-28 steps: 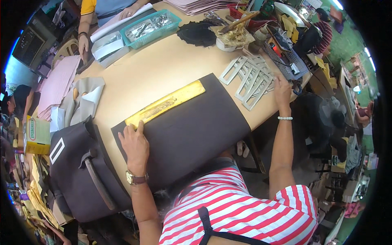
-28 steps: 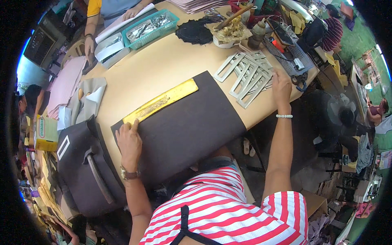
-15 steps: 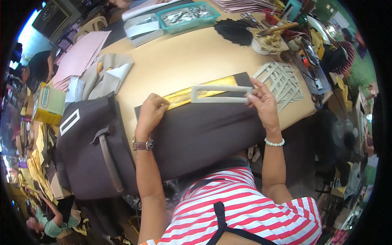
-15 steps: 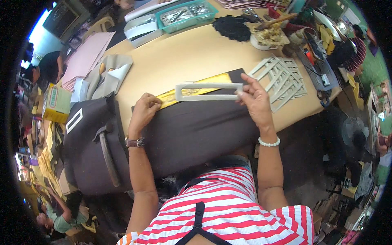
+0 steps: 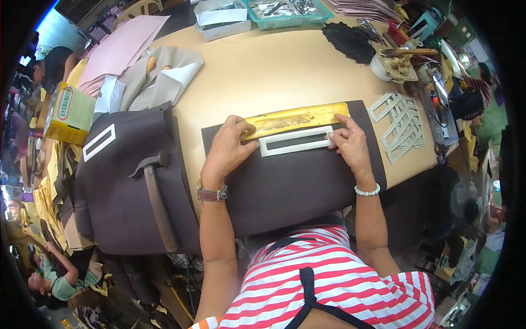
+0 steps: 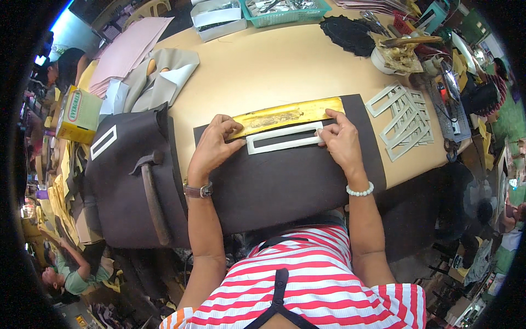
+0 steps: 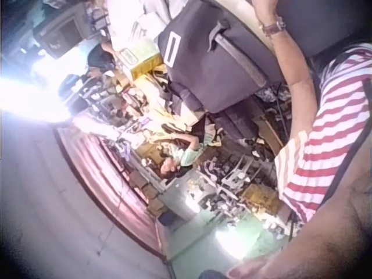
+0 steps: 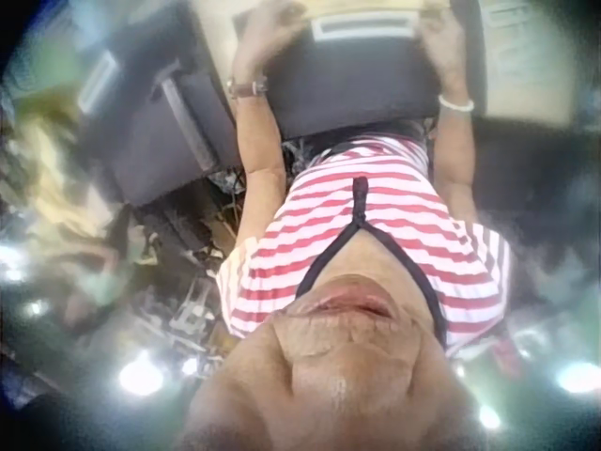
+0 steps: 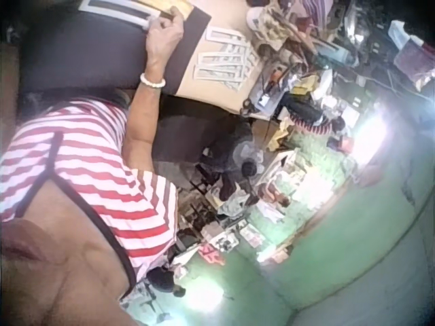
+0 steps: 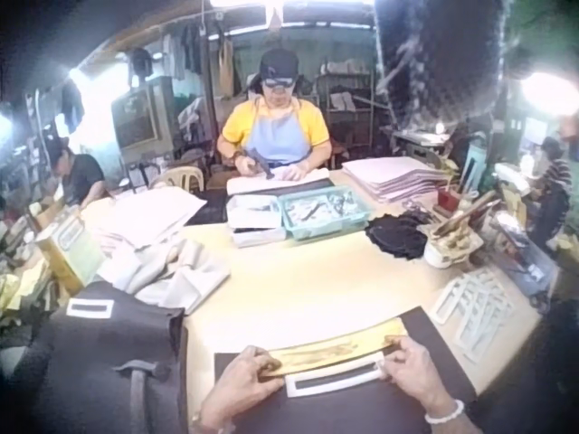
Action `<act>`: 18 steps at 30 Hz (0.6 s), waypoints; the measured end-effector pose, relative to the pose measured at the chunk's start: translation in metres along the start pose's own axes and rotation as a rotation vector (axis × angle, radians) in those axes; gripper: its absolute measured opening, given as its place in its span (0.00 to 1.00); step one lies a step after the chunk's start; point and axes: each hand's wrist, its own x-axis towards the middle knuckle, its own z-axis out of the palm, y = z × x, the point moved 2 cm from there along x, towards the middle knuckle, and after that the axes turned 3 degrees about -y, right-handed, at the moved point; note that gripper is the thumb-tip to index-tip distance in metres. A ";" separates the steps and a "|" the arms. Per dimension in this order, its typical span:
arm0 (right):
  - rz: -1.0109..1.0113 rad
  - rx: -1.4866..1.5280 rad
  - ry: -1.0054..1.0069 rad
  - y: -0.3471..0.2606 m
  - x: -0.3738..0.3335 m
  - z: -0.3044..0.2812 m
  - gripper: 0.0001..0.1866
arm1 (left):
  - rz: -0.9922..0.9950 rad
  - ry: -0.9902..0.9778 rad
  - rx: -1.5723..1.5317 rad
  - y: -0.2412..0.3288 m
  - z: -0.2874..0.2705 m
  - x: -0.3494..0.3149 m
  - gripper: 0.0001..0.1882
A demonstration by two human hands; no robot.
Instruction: The person positions leather panels and applies glue or adhesive to specific rectangular sections using a small spreader, then aligns and presses the leather components together by hand.
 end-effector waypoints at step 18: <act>-0.093 -0.216 0.192 0.003 0.000 0.002 0.26 | 0.021 0.049 0.032 0.006 0.004 -0.001 0.18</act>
